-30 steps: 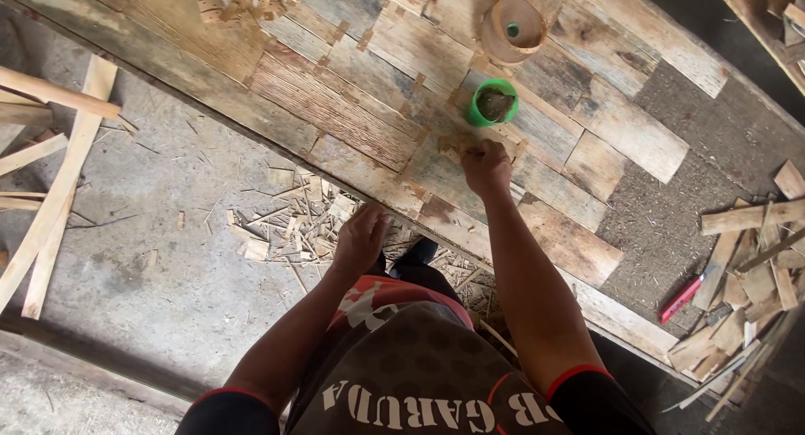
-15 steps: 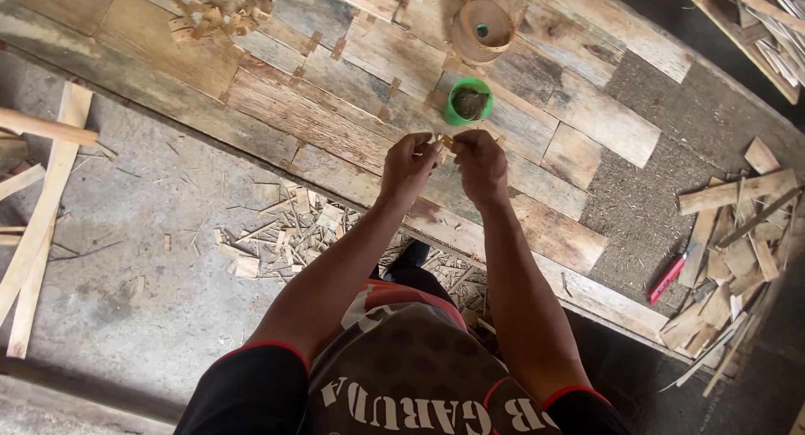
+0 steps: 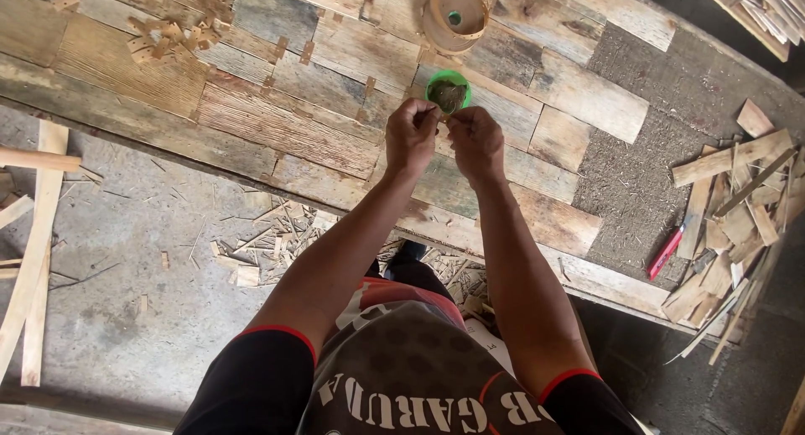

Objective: Arranging and fitting small wood slats together to form a surface.

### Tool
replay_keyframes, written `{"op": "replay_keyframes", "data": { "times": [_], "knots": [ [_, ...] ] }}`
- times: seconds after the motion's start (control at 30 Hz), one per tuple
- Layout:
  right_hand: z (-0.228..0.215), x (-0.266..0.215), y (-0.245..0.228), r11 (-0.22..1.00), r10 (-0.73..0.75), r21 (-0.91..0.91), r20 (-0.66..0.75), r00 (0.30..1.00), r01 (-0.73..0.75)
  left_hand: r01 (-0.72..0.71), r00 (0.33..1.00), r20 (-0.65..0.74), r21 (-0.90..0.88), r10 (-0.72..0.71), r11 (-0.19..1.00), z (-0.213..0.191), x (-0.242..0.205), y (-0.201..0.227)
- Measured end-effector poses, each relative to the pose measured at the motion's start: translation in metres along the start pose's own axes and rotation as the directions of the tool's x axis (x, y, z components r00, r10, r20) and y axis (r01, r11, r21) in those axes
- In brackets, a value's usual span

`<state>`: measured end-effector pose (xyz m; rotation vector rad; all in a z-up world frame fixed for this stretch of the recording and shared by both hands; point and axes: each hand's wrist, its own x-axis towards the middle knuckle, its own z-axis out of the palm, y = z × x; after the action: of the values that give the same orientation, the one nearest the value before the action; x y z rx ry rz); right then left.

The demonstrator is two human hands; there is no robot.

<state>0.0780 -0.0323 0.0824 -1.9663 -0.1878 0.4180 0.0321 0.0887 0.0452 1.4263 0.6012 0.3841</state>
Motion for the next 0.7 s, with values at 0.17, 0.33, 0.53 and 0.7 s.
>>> {"op": "replay_keyframes", "data": {
  "times": [0.17, 0.33, 0.53, 0.7],
  "knots": [
    [-0.005, 0.016, 0.001, 0.994, 0.053, 0.096, -0.031, 0.998, -0.05, -0.06, 0.997, -0.042, 0.06, 0.062, 0.996, 0.011, 0.01, 0.0],
    [-0.006, 0.034, 0.006, 0.996, 0.082, 0.053, -0.121, 0.989, -0.076, -0.098, 0.992, -0.067, 0.165, 0.11, 0.981, 0.02, 0.02, -0.007],
    [-0.003, 0.06, 0.012, 0.968, -0.115, -0.241, -0.201, 0.973, 0.065, -0.206, 0.966, -0.091, 0.304, 0.243, 0.93, 0.027, 0.016, -0.013],
    [0.0, 0.07, 0.015, 0.9, -0.019, -0.429, -0.212, 0.977, -0.076, -0.172, 0.937, -0.233, 0.338, 0.26, 0.925, 0.031, 0.01, -0.021]
  ]
}}
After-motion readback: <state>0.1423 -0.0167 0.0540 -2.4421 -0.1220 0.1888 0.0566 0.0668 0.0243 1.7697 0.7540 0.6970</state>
